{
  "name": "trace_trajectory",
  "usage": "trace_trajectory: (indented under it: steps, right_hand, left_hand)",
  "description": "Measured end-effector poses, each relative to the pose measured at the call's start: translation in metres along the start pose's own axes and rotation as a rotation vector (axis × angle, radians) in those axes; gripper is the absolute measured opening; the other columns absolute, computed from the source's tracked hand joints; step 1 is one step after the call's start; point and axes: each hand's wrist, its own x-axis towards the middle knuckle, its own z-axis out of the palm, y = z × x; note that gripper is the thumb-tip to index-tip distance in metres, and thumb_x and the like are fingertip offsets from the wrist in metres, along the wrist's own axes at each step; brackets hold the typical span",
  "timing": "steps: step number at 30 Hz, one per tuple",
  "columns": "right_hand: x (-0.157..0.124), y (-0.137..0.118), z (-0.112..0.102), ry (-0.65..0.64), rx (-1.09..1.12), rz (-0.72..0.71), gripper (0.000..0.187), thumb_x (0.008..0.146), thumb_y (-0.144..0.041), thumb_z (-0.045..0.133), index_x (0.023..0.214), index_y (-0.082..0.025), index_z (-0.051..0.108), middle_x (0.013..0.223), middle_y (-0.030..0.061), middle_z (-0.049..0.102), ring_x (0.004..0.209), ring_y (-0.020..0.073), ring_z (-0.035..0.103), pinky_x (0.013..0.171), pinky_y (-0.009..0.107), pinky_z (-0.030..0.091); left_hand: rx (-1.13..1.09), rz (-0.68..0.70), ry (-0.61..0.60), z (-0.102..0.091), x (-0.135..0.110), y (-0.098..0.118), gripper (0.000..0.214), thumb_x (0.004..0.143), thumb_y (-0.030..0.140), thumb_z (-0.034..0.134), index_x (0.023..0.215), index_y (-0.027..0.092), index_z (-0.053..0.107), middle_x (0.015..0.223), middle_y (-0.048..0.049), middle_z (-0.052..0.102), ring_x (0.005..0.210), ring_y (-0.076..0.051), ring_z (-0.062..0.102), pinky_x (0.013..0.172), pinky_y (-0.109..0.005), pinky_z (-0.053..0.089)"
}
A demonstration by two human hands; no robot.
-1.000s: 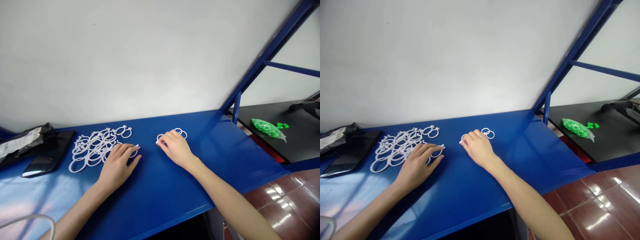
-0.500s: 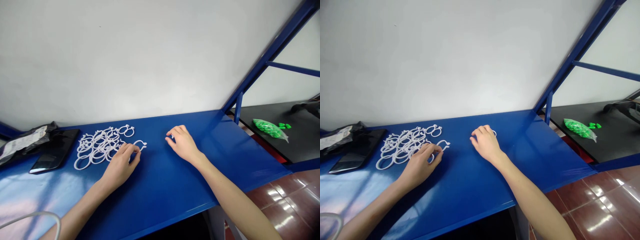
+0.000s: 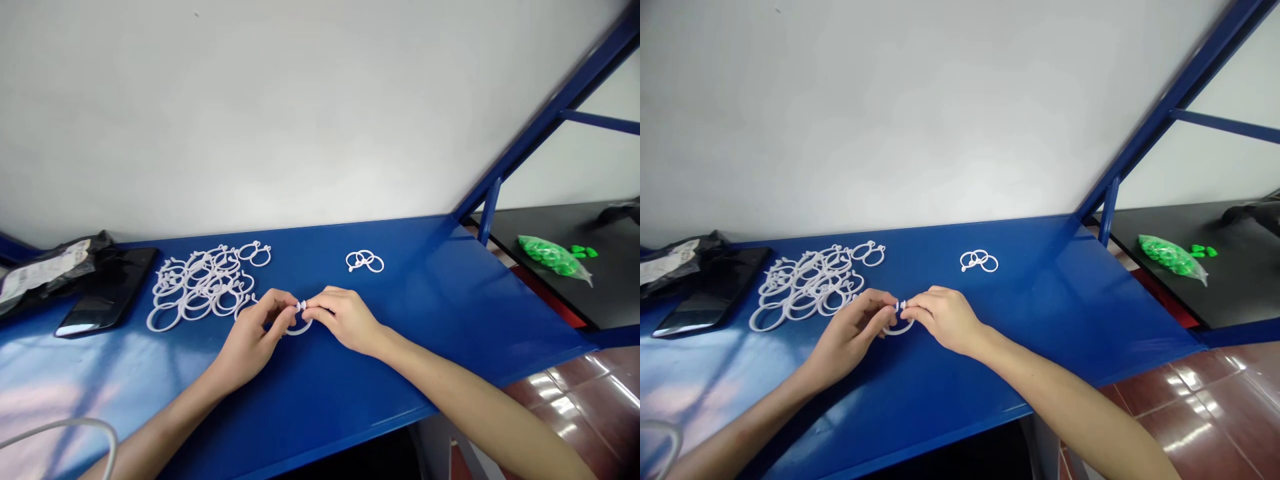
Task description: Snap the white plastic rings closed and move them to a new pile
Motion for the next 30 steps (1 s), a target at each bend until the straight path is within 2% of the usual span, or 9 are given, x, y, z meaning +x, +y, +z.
trace_trajectory:
  steps: [4,7,13,18,24,27,30]
  right_hand:
    - [-0.001,-0.001,0.000,0.010,-0.006,-0.037,0.021,0.104,-0.034,0.059,0.098,-0.025,0.077,0.094,0.0027,0.080,0.088,0.0199,0.069,0.082,0.033,0.054]
    - [-0.001,-0.007,-0.001,0.000,0.043,-0.006,0.020,0.105,-0.030,0.055,0.100,-0.025,0.073,0.097,0.0017,0.078,0.090,0.0184,0.070,0.083,0.031,0.053]
    - [-0.003,-0.014,-0.005,-0.098,0.032,0.007,0.020,0.107,-0.027,0.048,0.102,-0.023,0.067,0.095,0.0016,0.073,0.078,0.0151,0.067,0.073,0.027,0.050]
    - [-0.007,-0.015,-0.006,-0.101,-0.021,-0.057,0.023,0.109,-0.027,0.043,0.099,-0.022,0.063,0.092,0.0029,0.070,0.077,0.0157,0.065,0.068,0.026,0.047]
    - [-0.009,-0.015,-0.006,-0.118,-0.193,-0.154,0.032,0.110,-0.029,0.036,0.091,-0.020,0.061,0.086,0.0029,0.069,0.068,0.0148,0.063,0.063,0.026,0.045]
    - [-0.007,-0.013,-0.005,-0.114,-0.276,-0.185,0.033,0.111,-0.030,0.038,0.092,-0.019,0.063,0.085,0.0031,0.071,0.069,0.0155,0.066,0.063,0.027,0.045]
    - [-0.002,-0.012,-0.007,-0.069,-0.325,-0.176,0.028,0.110,-0.032,0.044,0.100,-0.018,0.067,0.092,0.0032,0.075,0.077,0.0160,0.071,0.068,0.027,0.047]
  left_hand:
    - [0.025,0.010,0.042,0.001,0.000,0.000,0.024,0.096,0.044,0.060,0.099,0.022,0.068,0.084,-0.0004,0.072,0.060,-0.012,0.062,0.057,-0.023,0.051]
    - [-0.004,0.011,0.059,0.000,0.000,0.000,0.023,0.095,0.043,0.062,0.096,0.022,0.071,0.081,0.0003,0.071,0.055,-0.010,0.058,0.054,-0.022,0.050]
    - [-0.043,0.041,0.070,0.002,-0.002,-0.002,0.020,0.095,0.039,0.065,0.091,0.021,0.073,0.079,-0.0006,0.072,0.055,-0.010,0.060,0.054,-0.022,0.051]
    - [-0.053,0.176,0.108,0.007,-0.006,0.003,0.015,0.095,0.029,0.065,0.085,0.020,0.072,0.079,-0.0016,0.073,0.059,-0.011,0.064,0.058,-0.023,0.054]
    - [0.071,0.390,0.161,0.011,-0.008,0.009,0.011,0.094,0.015,0.064,0.085,0.021,0.067,0.076,0.0003,0.072,0.064,-0.011,0.067,0.061,-0.020,0.053]
    - [0.154,0.435,0.125,0.009,-0.004,0.004,0.011,0.097,0.015,0.059,0.088,0.020,0.064,0.080,0.0007,0.072,0.066,-0.010,0.068,0.062,-0.019,0.054]
    - [0.324,0.511,0.100,-0.003,0.005,-0.003,0.008,0.100,0.019,0.058,0.096,0.020,0.064,0.090,-0.0013,0.074,0.078,-0.013,0.071,0.072,-0.023,0.056]
